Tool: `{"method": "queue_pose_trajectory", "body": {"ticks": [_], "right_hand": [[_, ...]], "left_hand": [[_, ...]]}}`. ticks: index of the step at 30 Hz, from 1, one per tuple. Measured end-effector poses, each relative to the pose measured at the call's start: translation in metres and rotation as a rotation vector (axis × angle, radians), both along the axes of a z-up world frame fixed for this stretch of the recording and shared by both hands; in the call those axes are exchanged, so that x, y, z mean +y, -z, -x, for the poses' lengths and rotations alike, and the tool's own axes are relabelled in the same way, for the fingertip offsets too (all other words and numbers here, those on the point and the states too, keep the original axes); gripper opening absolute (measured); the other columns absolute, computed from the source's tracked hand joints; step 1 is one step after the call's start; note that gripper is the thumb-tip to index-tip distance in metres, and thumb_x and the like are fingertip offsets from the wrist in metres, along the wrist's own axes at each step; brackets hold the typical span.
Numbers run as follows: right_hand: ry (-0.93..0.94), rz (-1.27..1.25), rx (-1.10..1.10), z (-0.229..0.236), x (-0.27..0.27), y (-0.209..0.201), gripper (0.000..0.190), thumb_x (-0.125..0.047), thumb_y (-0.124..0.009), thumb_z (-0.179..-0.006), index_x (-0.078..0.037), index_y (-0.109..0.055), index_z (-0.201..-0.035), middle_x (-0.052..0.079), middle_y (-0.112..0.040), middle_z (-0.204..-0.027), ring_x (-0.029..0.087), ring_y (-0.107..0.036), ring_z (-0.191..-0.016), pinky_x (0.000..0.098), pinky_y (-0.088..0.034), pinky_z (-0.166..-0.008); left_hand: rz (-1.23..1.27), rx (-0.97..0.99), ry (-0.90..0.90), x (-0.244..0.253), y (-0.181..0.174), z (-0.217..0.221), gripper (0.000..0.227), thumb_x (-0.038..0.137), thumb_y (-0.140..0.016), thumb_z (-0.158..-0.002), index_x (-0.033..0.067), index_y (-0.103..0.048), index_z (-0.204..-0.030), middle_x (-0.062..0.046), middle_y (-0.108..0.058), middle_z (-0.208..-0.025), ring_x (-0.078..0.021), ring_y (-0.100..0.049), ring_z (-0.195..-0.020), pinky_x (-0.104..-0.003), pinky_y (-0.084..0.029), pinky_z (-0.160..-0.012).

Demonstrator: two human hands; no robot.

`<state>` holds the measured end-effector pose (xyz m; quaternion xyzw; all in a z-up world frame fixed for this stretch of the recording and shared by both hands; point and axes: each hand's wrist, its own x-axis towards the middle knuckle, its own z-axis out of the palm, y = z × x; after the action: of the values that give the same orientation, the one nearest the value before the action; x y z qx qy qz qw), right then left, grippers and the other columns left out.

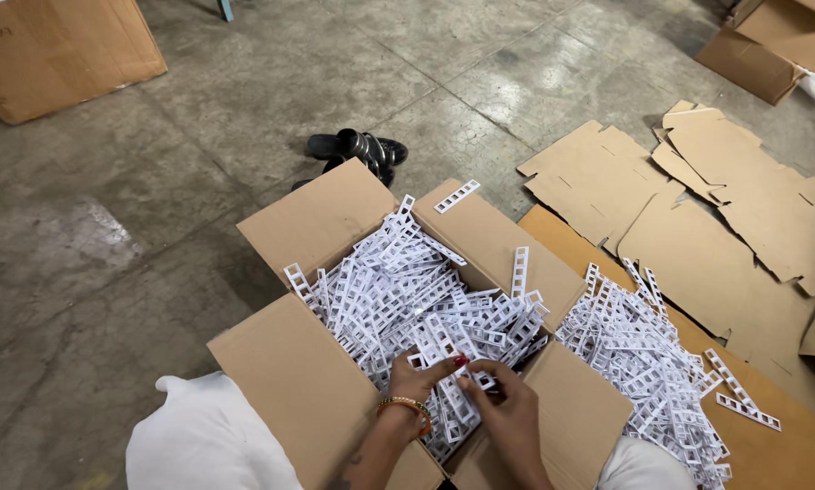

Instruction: The person sits on the floor and repeatedly picks up small white plastic clips from a cardboard box, briefly separates them, and places them into a pile on the floor. The task continues throughout the clip with the same repetitive motion.

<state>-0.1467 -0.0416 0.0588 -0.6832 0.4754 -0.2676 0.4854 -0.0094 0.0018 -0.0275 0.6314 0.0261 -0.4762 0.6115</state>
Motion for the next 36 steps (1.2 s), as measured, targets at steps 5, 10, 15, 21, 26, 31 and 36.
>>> {"method": "queue_pose_trajectory", "body": {"ticks": [5,10,15,21,26,31,36], "right_hand": [[0.118,-0.033,-0.329,0.008,-0.011,0.026,0.022,-0.011,-0.082,-0.081,-0.003,-0.073,-0.100,-0.001,-0.070,-0.079,0.006,-0.060,-0.067,0.0212,-0.048,-0.059],[0.346,0.083,-0.217,0.044,-0.043,0.045,0.021,-0.006,-0.085,-0.089,0.000,-0.073,-0.105,0.006,-0.061,-0.080,0.013,-0.049,-0.066,0.0274,-0.038,-0.058],[0.570,0.472,-0.036,0.084,-0.074,0.012,0.026,-0.012,-0.079,-0.093,-0.004,-0.067,-0.115,0.008,-0.069,-0.100,0.017,-0.068,-0.089,0.0304,-0.055,-0.079],[0.536,1.153,0.522,0.074,-0.057,-0.031,0.047,-0.011,-0.086,-0.071,0.000,-0.066,-0.113,0.027,-0.065,-0.113,0.042,-0.067,-0.105,0.0425,-0.055,-0.086],[0.272,0.368,0.001,0.041,-0.029,-0.024,0.027,-0.009,-0.072,-0.092,-0.003,-0.070,-0.118,0.014,-0.076,-0.102,0.025,-0.074,-0.092,0.0382,-0.058,-0.082],[-0.106,0.250,0.130,0.001,0.003,-0.006,0.053,-0.018,-0.086,-0.073,-0.010,-0.071,-0.124,0.007,-0.076,-0.092,0.016,-0.074,-0.079,0.0303,-0.059,-0.073],[0.034,-0.024,0.036,0.002,-0.005,0.011,0.029,-0.015,-0.078,-0.084,-0.005,-0.077,-0.112,0.008,-0.081,-0.088,0.015,-0.075,-0.077,0.0291,-0.060,-0.069]], "left_hand": [[0.413,0.236,-0.031,0.004,-0.012,0.000,0.054,0.001,-0.087,-0.072,-0.0079,-0.064,-0.121,-0.017,-0.077,-0.096,-0.0265,-0.077,-0.086,-0.042,-0.063,-0.078],[0.455,0.291,-0.125,-0.001,-0.013,-0.003,0.040,-0.001,-0.080,-0.078,-0.0052,-0.065,-0.115,-0.018,-0.076,-0.091,-0.0283,-0.077,-0.080,-0.043,-0.063,-0.076],[0.454,0.432,-0.179,-0.002,-0.013,-0.008,0.030,-0.004,-0.064,-0.085,0.0011,-0.061,-0.115,-0.022,-0.076,-0.093,-0.0323,-0.075,-0.084,-0.043,-0.062,-0.078],[0.498,0.378,-0.111,0.001,-0.017,-0.007,0.030,-0.005,-0.064,-0.085,-0.0049,-0.063,-0.115,-0.022,-0.078,-0.104,-0.0304,-0.079,-0.097,-0.043,-0.063,-0.086],[0.445,0.216,-0.018,0.006,-0.030,-0.006,0.031,0.002,-0.078,-0.081,-0.0059,-0.070,-0.110,-0.020,-0.081,-0.103,-0.0265,-0.078,-0.096,-0.038,-0.061,-0.089],[0.356,0.194,-0.006,0.007,-0.038,-0.005,0.037,0.003,-0.085,-0.075,-0.0002,-0.073,-0.110,-0.016,-0.080,-0.102,-0.0210,-0.076,-0.092,-0.035,-0.059,-0.088],[0.443,0.219,0.060,0.006,-0.025,-0.005,0.045,0.002,-0.084,-0.076,-0.0019,-0.068,-0.118,-0.013,-0.081,-0.104,-0.0205,-0.076,-0.098,-0.035,-0.058,-0.090]]}}
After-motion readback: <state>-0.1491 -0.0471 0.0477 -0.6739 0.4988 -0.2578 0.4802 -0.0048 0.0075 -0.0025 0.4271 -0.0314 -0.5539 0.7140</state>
